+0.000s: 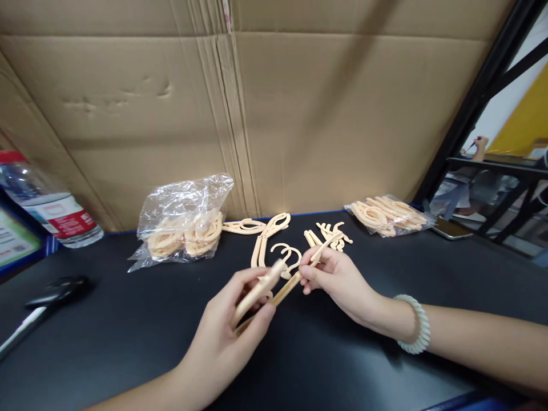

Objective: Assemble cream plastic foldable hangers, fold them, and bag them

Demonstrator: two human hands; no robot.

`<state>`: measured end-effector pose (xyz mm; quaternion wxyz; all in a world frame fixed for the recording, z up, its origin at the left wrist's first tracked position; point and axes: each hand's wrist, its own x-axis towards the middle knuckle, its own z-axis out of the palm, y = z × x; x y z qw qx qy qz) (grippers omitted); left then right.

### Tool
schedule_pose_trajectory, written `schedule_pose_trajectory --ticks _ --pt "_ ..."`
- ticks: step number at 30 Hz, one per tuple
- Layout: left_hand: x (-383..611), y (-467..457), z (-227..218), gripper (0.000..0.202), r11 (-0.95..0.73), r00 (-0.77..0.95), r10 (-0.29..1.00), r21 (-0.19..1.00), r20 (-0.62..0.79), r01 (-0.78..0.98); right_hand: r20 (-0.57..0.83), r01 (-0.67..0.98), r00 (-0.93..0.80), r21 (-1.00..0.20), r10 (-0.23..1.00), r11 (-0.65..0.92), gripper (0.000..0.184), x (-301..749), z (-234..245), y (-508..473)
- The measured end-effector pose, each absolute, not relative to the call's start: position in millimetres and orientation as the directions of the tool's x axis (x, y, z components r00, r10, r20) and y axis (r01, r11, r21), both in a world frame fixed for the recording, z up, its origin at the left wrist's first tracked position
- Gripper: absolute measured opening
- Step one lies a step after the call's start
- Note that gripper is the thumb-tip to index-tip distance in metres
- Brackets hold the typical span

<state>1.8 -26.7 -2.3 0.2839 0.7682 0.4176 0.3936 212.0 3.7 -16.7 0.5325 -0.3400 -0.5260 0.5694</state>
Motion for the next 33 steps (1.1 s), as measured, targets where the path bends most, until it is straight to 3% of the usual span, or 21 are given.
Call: schedule_pose_trajectory --ticks 5,11,18,22,26,30,33 --pt "1 -26 -1 0.028 -0.596 0.570 0.755 0.702 0.325 0.389 0.199 -0.225 -0.283 -0.965 0.938 0.137 0.016 211 -17 2" --pt "3 -24 -1 0.018 -0.444 0.522 0.829 0.804 0.202 0.395 0.360 -0.066 -0.293 -0.932 0.886 0.357 0.010 213 -19 1" --pt "4 -19 -4 0.023 -0.455 0.535 0.819 0.802 0.207 0.387 0.677 0.134 -0.345 -0.650 0.650 0.748 0.006 218 -15 -2" --pt "1 -15 -2 0.018 -0.542 0.571 0.793 0.674 0.212 0.502 0.765 0.195 -0.456 -0.413 0.455 0.890 0.009 221 -19 1" --pt "-4 -8 -4 0.019 -0.636 0.601 0.762 0.454 0.241 0.624 0.786 0.249 -0.508 -0.258 0.352 0.934 0.011 221 -23 6" --pt "-8 -3 -7 0.028 -0.737 0.666 0.676 0.267 0.316 0.621 0.780 0.326 -0.560 -0.101 0.278 0.940 0.017 220 -21 4" --pt "-10 -2 -8 0.029 -0.772 0.705 0.633 0.204 0.318 0.602 0.737 0.407 -0.648 0.123 0.191 0.905 0.020 221 -13 -1"
